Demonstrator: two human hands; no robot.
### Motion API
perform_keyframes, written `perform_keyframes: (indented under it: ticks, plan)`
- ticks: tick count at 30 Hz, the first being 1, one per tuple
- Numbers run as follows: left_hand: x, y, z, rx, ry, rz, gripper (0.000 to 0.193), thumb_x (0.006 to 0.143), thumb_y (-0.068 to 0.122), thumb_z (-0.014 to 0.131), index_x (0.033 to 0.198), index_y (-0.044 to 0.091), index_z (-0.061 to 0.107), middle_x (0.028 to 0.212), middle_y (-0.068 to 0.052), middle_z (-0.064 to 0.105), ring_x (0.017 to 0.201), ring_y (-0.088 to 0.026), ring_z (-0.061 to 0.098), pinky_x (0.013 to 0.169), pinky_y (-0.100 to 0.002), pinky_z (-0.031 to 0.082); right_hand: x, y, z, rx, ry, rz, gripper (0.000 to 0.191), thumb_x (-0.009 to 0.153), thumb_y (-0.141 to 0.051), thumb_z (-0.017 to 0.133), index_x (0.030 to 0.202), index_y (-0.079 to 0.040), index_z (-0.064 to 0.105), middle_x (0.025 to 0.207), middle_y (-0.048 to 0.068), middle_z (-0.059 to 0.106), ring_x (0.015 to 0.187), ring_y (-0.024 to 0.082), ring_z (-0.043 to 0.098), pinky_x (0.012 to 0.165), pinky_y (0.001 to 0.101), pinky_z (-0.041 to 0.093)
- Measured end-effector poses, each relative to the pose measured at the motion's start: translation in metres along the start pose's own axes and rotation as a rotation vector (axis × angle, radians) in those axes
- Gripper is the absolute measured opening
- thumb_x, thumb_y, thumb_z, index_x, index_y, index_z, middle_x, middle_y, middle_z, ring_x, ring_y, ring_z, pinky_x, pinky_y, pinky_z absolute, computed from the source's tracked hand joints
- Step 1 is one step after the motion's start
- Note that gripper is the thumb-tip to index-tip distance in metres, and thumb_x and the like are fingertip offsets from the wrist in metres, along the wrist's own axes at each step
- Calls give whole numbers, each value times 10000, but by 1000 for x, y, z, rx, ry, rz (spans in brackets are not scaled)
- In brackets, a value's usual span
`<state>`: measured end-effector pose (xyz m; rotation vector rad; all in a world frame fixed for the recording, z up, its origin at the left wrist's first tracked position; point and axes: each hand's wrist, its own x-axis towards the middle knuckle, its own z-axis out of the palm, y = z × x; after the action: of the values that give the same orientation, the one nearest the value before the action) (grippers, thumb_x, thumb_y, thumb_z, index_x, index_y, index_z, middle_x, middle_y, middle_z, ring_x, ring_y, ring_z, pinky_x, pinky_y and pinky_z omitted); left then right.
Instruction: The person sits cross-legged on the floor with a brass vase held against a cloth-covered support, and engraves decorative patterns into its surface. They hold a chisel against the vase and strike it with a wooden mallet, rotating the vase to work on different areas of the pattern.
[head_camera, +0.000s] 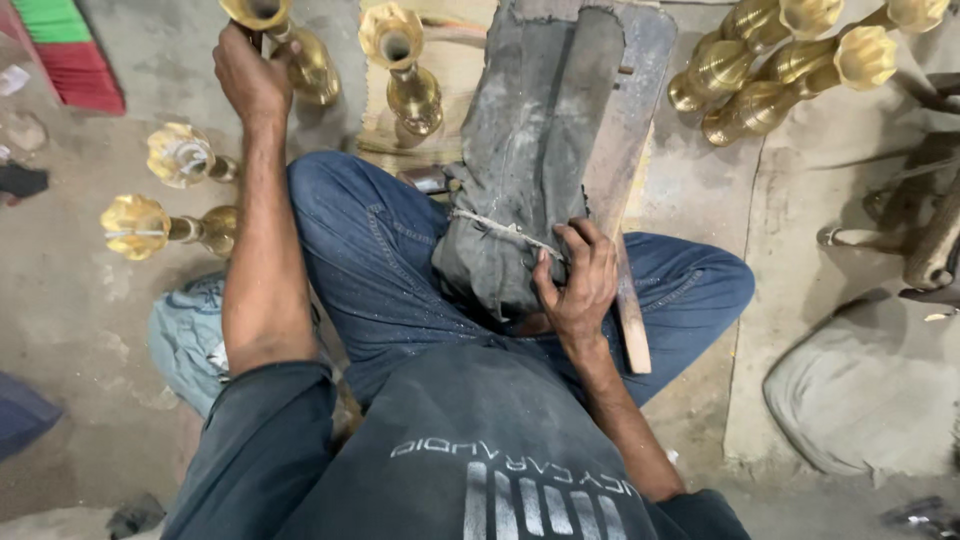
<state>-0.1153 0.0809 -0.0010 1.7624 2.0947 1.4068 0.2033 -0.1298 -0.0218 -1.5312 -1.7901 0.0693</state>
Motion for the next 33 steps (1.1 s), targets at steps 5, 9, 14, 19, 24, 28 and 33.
perform_keyframes:
  ticks: [5,9,14,19,24,28,33]
  plan:
    - [3,-7,5,33,-67,-248,579,737,231,1031,1069,-32,636,1022,-151,758,941,-308,739,813,-426,564,9,2,-4,18,-13,4,381,905,-126,763,1251,-43,626,1269,173,629,1157,378,622,1003,469,496]
    - [5,3,-7,74,-39,-121,558,696,150,984,1146,10,686,1054,-132,773,947,-272,750,793,-408,574,29,8,-9,256,-93,385,404,994,-224,686,1319,-30,545,1174,167,653,1025,325,663,907,413,530]
    - [-12,37,-14,3,-73,-311,460,809,223,949,1186,102,715,1020,-48,795,879,-175,763,799,-385,619,62,20,-17,197,-269,452,381,1055,-259,689,1297,3,558,956,121,661,838,213,618,752,360,507]
    - [-29,74,22,-220,-441,-248,775,720,397,1040,1233,3,613,1010,-108,756,910,-238,749,774,-404,602,80,31,-28,272,-279,522,295,1002,-238,765,1098,-18,594,773,35,538,707,122,472,620,311,419]
    - [-35,84,45,-100,-376,-263,650,823,538,883,1182,38,674,1028,-107,808,950,-255,781,851,-453,597,70,44,-36,196,-164,744,271,1018,-239,750,1110,-41,590,751,31,541,663,128,498,594,323,421]
    - [-36,81,45,-70,-226,-24,628,979,546,770,1212,-26,657,1048,-178,771,950,-331,741,822,-477,589,54,47,-42,119,-89,598,305,992,-179,771,1184,-26,589,906,49,626,806,164,595,710,337,483]
    - [-36,90,9,-56,-207,153,531,1085,524,682,1124,-3,735,938,-134,738,674,-239,677,619,-448,509,42,46,-44,129,-27,445,314,1021,-139,766,1249,-19,586,1104,109,646,1053,229,636,922,357,510]
